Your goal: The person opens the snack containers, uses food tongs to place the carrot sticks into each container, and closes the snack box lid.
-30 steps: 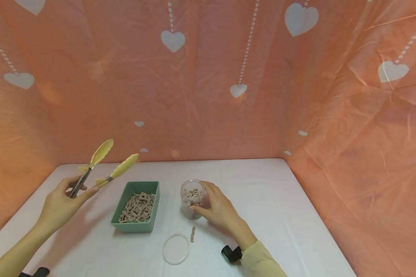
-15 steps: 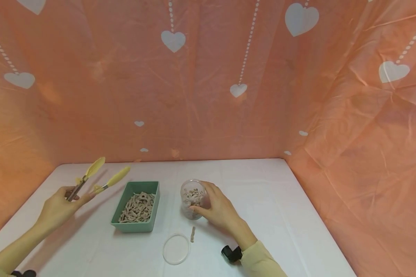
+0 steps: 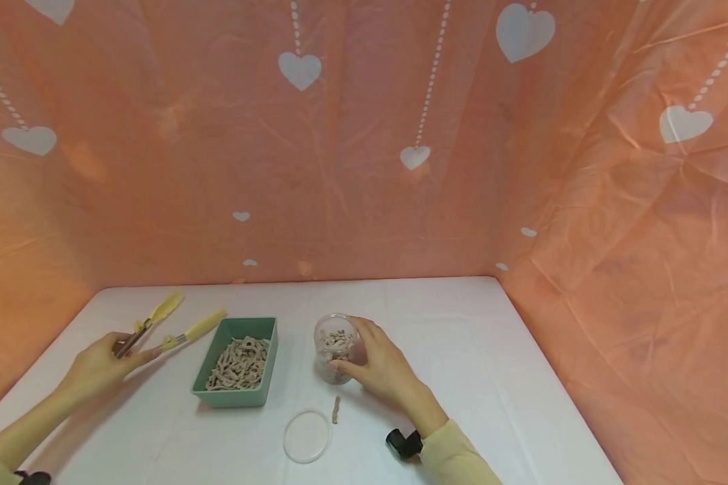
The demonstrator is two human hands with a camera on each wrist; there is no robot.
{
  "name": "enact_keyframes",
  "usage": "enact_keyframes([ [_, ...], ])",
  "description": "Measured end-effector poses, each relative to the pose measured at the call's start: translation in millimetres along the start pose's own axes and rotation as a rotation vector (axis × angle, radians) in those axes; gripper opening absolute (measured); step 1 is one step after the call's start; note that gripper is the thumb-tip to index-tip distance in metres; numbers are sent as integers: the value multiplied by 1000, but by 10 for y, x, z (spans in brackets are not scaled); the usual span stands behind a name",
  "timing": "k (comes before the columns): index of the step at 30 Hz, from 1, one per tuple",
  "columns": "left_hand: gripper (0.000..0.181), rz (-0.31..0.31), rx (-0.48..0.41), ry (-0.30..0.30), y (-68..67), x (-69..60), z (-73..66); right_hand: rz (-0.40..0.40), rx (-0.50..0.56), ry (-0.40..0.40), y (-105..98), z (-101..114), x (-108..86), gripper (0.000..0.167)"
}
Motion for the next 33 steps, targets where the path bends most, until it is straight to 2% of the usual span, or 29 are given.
enact_keyframes([
  [10,85,27,53,38,-34,-8,11,-1,3,0,8,-2,0,82],
  [13,84,40,62,28,-23,-15,44,1,1,-1,11,-2,3,82],
  [20,90,131,56,2,13,-2,104,-4,-5,-8,2,2,6,82],
  [23,91,139,62,-4,10,6,99,1,-3,-2,0,0,3,82],
  [28,95,112,109,-3,-17,-12,70,4,-1,2,0,-5,2,82],
  [31,91,44,110,24,-58,-40,15,2,-3,1,0,-5,3,82],
  [33,84,-7,72,58,-90,-77,-48,2,-1,-2,1,-1,4,82],
])
Point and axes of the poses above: each hand's wrist, its own x-axis towards the middle knuckle, its own y-axis out of the palm, z = x × y, the point moved 3 cm from there along x, towards the middle knuckle, and after that the axes turned 8 degrees about z, right-handed, at the moved point
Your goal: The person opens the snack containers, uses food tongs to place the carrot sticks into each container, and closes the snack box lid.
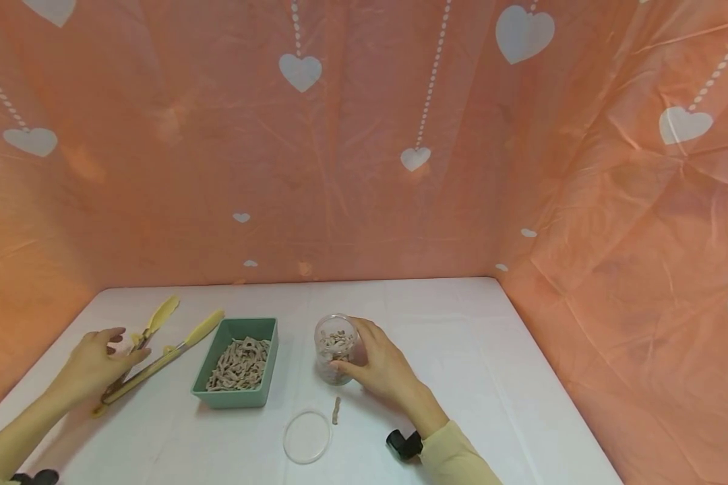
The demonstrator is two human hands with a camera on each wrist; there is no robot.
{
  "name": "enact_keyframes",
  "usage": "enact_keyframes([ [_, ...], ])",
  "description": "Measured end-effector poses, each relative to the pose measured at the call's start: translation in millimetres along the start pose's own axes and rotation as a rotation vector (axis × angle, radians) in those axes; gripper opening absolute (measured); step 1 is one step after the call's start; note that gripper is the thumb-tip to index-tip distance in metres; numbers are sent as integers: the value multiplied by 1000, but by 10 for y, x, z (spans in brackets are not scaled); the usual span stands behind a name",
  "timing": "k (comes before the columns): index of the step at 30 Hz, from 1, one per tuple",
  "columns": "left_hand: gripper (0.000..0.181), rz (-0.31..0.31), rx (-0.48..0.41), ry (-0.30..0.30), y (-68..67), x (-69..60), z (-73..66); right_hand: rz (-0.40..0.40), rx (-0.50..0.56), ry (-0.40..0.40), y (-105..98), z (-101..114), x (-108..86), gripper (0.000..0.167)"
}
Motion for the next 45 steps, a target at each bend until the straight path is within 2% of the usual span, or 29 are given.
enact_keyframes([
  [5,66,-134,-119,108,-73,-112,-235,5,0,-9,-5,3,-5,81],
  [11,53,-343,-205,336,-103,-232,-668,1,-1,-13,-3,-1,-3,81],
  [14,56,-383,-253,446,-48,-284,-903,-3,-2,-7,-3,-5,-2,81],
  [17,61,-384,-241,523,53,-332,-1133,-3,3,-4,0,-7,-6,81],
  [23,64,-276,-206,617,366,-424,-1538,-3,6,-16,5,-4,-5,81],
  [30,62,-236,-82,843,712,-492,-1896,6,-12,-5,2,-11,0,83],
  [34,61,-179,3,924,883,-522,-2042,-3,-15,-15,2,-7,1,82],
  [39,61,-33,94,941,1065,-553,-2142,-9,-9,-18,3,-5,-1,82],
  [45,56,165,163,901,1197,-595,-2220,-6,-21,-15,0,-9,-3,82],
])
Point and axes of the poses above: each hand's wrist, its own x-axis towards the middle knuckle, its own y-axis out of the palm, z = x × y, the point moved 3 cm from there along x, towards the middle knuckle, and after that the axes turned 8 degrees about z, right-handed, at the moved point
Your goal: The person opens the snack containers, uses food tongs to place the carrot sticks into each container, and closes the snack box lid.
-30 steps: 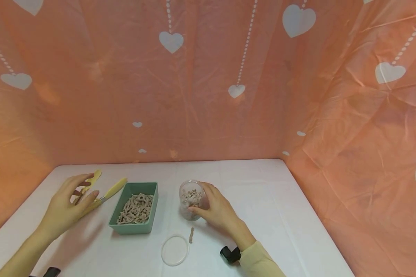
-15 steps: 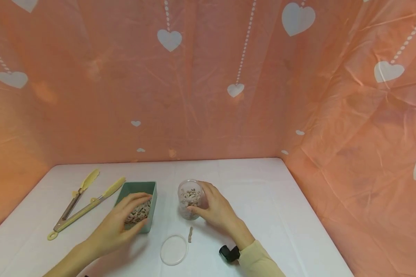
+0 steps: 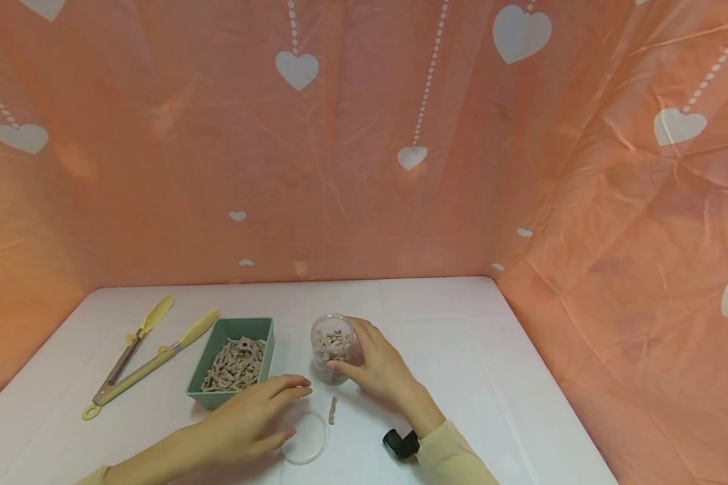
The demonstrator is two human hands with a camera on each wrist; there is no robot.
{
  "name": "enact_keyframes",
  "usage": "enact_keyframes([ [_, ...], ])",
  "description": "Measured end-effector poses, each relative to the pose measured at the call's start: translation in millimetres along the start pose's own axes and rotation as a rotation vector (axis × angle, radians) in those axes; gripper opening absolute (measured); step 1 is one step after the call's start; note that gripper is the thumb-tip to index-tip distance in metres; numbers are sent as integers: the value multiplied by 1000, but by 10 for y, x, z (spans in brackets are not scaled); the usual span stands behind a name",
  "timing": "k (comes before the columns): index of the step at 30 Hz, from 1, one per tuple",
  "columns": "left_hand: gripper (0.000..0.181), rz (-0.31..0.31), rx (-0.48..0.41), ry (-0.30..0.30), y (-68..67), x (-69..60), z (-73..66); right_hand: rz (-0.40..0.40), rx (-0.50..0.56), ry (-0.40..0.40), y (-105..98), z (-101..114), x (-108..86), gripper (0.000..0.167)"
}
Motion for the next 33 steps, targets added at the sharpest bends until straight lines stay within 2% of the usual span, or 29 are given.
enact_keyframes([
  [5,58,100,24,19,57,24,-61,7,-3,4,-2,-3,1,83],
  [9,58,147,40,48,90,11,-87,12,11,6,5,-3,6,82],
  [14,57,194,27,46,103,-4,-89,13,20,11,4,7,13,82],
  [22,45,225,16,76,120,-11,-76,11,20,13,-1,12,11,83],
  [33,45,221,-74,72,152,-26,-60,5,23,-1,10,-8,8,81],
])
Point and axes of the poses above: each hand's wrist, its own x-axis towards the middle knuckle, its own y-axis out of the palm, z = x × y, the point moved 3 cm from there along x, towards the middle knuckle, and after that the axes turned 8 degrees about z, right-handed, at the moved point
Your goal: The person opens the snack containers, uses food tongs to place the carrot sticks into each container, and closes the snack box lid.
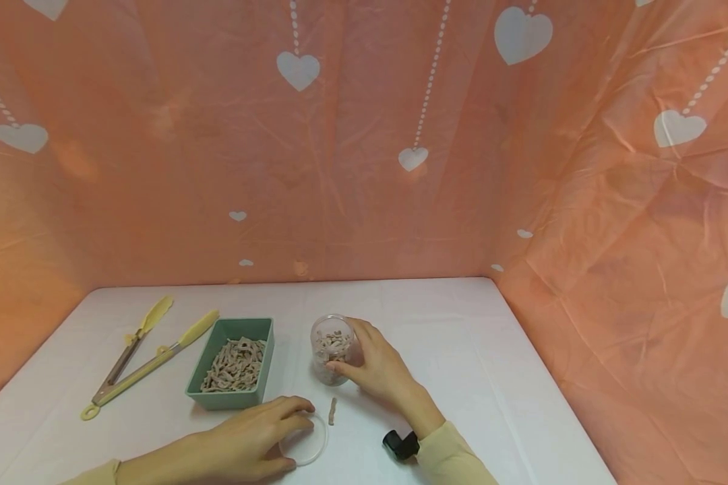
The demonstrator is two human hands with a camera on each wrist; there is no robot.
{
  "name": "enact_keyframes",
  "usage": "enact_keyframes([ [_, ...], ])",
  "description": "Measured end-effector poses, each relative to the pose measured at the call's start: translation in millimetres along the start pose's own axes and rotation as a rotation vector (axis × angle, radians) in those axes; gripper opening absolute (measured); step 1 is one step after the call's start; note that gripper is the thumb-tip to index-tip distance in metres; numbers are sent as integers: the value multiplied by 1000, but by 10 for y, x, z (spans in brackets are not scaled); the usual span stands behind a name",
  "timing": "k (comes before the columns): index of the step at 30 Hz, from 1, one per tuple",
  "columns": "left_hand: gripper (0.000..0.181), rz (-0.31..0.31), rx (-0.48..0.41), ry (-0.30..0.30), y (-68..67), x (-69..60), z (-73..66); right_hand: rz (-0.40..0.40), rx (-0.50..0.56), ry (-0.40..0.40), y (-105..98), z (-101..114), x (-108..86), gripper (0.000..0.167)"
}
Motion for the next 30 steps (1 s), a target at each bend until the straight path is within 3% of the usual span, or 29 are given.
enact_keyframes([
  [8,48,-62,-30,-63,-57,-55,-41,16,63,1,0,3,1,83],
  [12,52,-161,-11,-81,-135,-88,-82,18,113,16,-21,15,4,85],
  [15,53,-262,21,-56,-209,-119,-97,25,142,25,-44,21,0,86],
  [21,53,-397,39,-56,-387,-159,-53,70,148,27,-68,-38,-7,86],
  [30,57,-568,-2,-108,-654,-19,143,95,109,-51,-128,-112,-14,71],
])
Point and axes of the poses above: each hand's wrist, its own x-axis towards the middle knuckle, its own y-axis out of the palm, z = x × y, the point moved 3 cm from there along x, towards the middle knuckle, and after that the axes turned 8 degrees about z, right-handed, at the moved point
